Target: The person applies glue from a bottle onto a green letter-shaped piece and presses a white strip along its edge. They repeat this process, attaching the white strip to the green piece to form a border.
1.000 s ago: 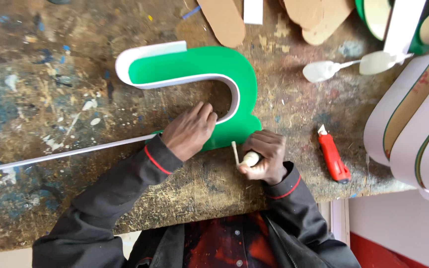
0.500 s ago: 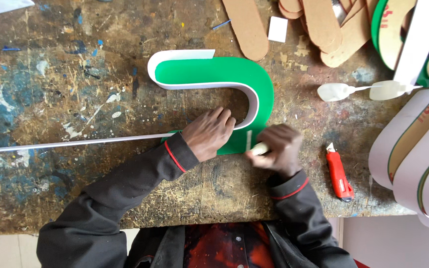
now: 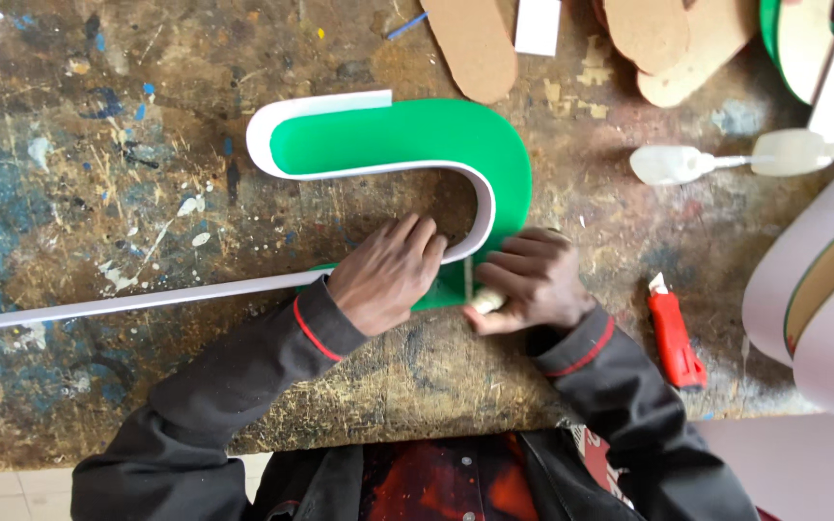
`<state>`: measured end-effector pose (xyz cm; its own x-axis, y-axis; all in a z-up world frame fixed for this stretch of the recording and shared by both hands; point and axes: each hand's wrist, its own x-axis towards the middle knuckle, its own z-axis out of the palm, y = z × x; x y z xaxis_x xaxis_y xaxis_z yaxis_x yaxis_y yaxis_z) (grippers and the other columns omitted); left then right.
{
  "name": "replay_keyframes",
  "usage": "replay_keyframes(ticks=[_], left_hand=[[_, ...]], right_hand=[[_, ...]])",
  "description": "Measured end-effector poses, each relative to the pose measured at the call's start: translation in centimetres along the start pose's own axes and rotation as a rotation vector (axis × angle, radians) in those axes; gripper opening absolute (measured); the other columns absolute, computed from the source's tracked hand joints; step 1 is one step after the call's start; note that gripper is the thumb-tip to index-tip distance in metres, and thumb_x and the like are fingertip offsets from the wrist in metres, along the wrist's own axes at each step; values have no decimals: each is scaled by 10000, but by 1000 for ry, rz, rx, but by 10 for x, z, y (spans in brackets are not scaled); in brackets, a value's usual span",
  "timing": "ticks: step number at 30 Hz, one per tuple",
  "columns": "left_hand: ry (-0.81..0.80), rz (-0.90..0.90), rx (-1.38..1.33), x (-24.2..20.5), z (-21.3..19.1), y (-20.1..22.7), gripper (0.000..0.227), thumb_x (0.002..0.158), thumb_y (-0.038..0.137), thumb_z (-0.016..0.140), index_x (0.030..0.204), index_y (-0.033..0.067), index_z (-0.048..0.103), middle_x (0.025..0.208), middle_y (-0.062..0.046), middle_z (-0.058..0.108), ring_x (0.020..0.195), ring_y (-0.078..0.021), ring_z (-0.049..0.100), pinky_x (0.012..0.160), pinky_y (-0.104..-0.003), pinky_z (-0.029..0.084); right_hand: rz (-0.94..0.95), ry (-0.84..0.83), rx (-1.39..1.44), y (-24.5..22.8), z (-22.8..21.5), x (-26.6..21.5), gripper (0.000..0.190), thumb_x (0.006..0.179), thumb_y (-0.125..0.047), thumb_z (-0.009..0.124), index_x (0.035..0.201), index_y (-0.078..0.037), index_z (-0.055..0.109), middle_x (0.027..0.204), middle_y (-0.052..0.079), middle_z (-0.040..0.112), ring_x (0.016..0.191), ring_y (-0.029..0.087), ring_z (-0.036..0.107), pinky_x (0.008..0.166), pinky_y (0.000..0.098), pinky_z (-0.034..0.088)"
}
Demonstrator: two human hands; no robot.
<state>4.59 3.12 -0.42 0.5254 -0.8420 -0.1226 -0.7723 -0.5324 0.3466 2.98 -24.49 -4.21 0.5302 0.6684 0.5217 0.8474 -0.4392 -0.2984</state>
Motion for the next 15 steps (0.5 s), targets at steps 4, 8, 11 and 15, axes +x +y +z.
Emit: replay_keyframes(ticks=[4, 8, 11, 15], left_hand=[[24, 5, 8, -2, 8, 0, 595, 704, -49, 886, 1258, -93, 674, 1130, -241, 651, 1090, -401, 683, 979, -472, 586], [-16, -24, -7, 2, 10, 1, 528, 767, -50, 861, 1264, -93, 691, 1119, -249, 670, 1097, -396, 699, 993, -453, 585], [-11, -76, -9, 3, -1, 7, 374, 891, -42, 768, 1261, -74, 727, 1080, -219, 708, 1078, -374, 723, 990, -446, 598], [-10, -72, 14, 5, -6, 8, 377, 884, -41, 772, 1257, -54, 725, 1043, -205, 695, 1045, -357, 719, 949, -440, 607]], right_hand=[[194, -9, -57, 28, -22, -27, 577, 944, -762, 780, 972, -187, 758, 851, 66, 712, 835, 312, 725, 922, 464, 532], [530, 163, -17, 21, -58, -17, 955, 960, -845, 740, 1365, 11, 615, 1312, 250, 642, 1273, 523, 603, 1175, 611, 447], [442, 55, -102, 4, -53, -8, 420, 1055, -326, 890, 1279, 2, 752, 1342, 214, 704, 1249, 429, 652, 1041, 531, 523], [171, -209, -116, -7, -60, 48, 168, 1044, -189, 854, 1210, -164, 860, 1305, 85, 799, 1151, 291, 709, 983, 458, 554]])
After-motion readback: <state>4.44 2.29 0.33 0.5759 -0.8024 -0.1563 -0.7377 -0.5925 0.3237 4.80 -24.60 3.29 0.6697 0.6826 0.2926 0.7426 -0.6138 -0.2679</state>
